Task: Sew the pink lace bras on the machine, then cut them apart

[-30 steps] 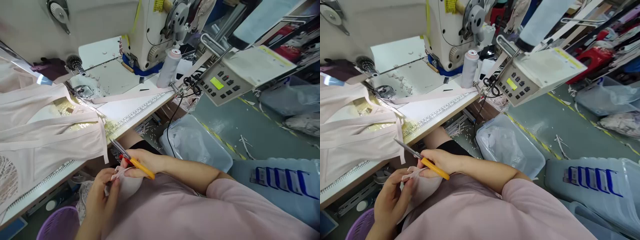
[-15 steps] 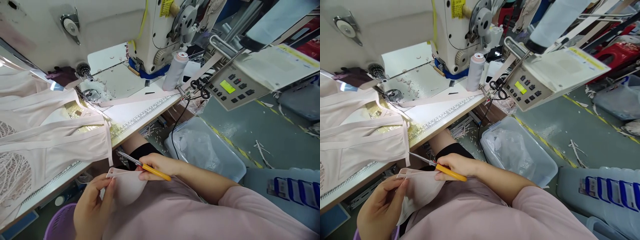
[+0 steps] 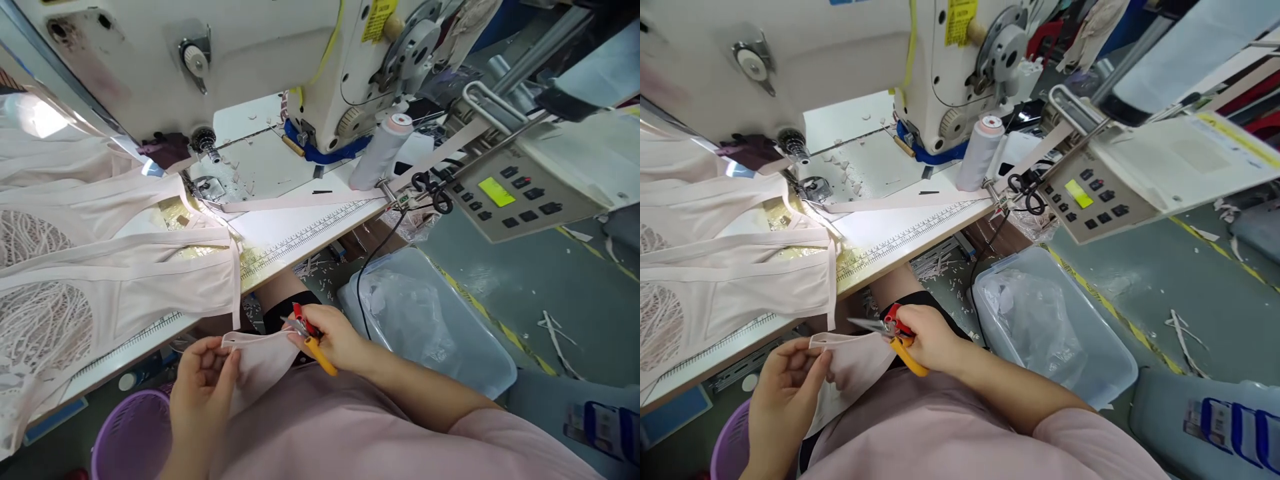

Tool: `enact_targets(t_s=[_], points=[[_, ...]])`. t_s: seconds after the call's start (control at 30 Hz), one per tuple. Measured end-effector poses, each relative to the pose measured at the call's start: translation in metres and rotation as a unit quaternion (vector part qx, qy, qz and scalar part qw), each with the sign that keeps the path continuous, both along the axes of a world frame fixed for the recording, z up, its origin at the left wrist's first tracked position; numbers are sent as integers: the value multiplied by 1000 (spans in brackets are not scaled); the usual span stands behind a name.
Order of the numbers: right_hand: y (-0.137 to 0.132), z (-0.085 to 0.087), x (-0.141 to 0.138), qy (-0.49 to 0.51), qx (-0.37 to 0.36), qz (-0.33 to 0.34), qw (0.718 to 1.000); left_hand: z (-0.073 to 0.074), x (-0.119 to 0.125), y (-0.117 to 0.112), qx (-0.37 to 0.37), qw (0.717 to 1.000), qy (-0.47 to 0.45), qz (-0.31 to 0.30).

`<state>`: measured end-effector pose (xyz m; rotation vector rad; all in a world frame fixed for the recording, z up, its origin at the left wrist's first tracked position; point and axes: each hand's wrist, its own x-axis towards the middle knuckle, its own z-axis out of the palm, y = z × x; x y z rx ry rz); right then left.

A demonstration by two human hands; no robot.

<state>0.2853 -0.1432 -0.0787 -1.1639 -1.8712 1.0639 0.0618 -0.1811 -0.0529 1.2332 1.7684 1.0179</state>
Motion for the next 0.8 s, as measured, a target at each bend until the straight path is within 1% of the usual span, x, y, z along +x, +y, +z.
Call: enact_targets(t_s=[0.07, 0.13, 0.2, 0.3, 0.37, 0.47, 0.57, 0.7, 0.8], points=[[-2, -5, 0, -1, 50, 5, 999, -1, 0, 1, -40, 998, -45, -12], [-3, -9, 0, 15, 80, 12, 997, -3, -1, 1, -55, 997, -53, -33], [-4, -11, -1, 31, 102, 14, 994, -5, -1, 1, -35, 998, -24, -56], [-4, -10, -2, 51, 121, 2, 991, -7, -1, 1, 39, 994, 46, -92], [-5, -8, -3, 56, 128, -11, 990, -6, 0, 2, 92, 985, 88, -114], [-5, -6, -4, 57, 136, -23, 989, -5, 1, 3, 137, 972, 134, -134], [-6, -5, -5, 59, 136, -24, 989, -3, 2, 3, 139, 969, 156, -134], [-6, -6, -4, 52, 112, -34, 992, 1, -1, 4, 129, 968, 163, -138], [0, 2, 0, 52, 100, -31, 993, 13, -4, 11, 151, 964, 163, -144]])
